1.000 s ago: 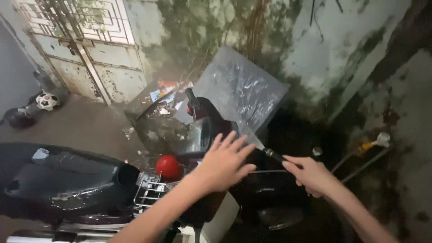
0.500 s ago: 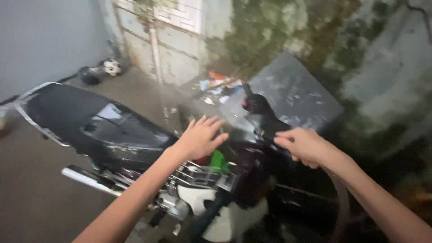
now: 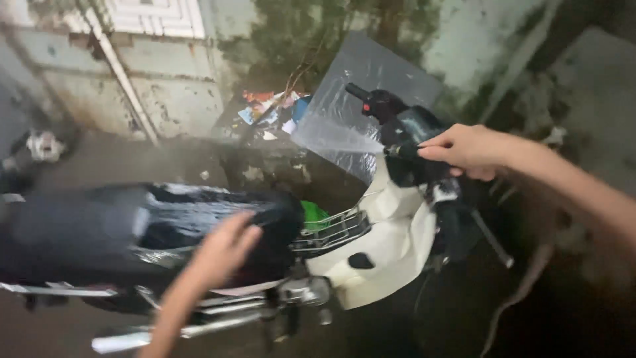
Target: The person uses a high-pressure water hose to wash a white scooter. They spray the handlebars, front panel, seat, and rear sections of the vehicle, moving around the scooter to cover different areas.
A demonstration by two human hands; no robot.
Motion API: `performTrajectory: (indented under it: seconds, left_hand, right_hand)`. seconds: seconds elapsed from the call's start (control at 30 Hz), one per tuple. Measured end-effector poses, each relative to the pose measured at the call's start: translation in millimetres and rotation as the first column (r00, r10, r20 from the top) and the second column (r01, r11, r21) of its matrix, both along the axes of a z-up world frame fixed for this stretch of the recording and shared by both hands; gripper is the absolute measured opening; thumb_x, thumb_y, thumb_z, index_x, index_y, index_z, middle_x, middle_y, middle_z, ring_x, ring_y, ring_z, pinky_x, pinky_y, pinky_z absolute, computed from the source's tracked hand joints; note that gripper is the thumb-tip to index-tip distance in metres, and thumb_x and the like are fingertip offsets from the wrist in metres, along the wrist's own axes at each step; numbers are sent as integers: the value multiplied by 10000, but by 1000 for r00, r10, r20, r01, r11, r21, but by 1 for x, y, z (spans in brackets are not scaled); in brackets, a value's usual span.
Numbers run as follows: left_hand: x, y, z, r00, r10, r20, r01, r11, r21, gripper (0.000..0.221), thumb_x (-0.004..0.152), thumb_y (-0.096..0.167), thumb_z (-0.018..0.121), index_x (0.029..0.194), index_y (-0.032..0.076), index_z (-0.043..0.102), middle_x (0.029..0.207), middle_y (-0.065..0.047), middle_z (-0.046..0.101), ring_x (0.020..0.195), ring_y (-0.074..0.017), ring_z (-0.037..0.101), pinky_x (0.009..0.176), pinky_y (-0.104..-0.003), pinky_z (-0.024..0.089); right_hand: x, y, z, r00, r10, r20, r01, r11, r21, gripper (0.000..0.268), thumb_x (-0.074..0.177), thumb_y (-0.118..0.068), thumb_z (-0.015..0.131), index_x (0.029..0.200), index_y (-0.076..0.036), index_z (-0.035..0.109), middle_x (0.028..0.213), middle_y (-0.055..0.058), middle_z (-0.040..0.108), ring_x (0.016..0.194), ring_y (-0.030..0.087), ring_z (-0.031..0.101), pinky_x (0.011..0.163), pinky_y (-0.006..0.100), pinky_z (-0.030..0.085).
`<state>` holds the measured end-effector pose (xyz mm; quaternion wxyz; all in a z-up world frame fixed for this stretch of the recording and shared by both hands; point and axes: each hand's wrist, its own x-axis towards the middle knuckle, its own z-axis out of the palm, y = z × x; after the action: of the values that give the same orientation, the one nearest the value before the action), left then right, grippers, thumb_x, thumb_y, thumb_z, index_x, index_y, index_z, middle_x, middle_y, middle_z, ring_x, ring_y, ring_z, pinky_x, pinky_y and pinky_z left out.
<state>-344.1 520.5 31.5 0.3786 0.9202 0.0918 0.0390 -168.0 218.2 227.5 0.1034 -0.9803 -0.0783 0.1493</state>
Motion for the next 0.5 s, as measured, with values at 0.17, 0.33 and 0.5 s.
performTrajectory:
  seconds: [0.17,0.33,0.5]
  left_hand:
    - [-43,15,53,974,-223,-46,221,974,-37,538,911,408,381,1333,74,380,1356,-181,392,1271,-333,358,1062,-448,254]
    - [-67,51,78,960,-281,-12,278,955,-102,546,911,413,378,1325,56,394,1349,-185,398,1271,-334,360,1054,-453,260]
    - [-42,102,-24,908,-250,337,285,957,-59,409,839,313,518,1166,70,551,1211,-102,562,1131,-216,517,992,-336,340]
  right_hand:
    - [-88,37,39,992,-105,-65,108,993,40,373,864,-334,501,1201,-204,592,556,153,490,368,196,377,297,291,340]
    - [-154,86,44,977,-153,-148,174,974,145,383,888,-342,463,1230,-209,571,553,126,416,344,148,286,280,232,257]
    - [-166,135,-13,993,-63,-100,74,992,107,451,870,-489,393,762,-105,603,629,65,593,437,193,550,305,296,413]
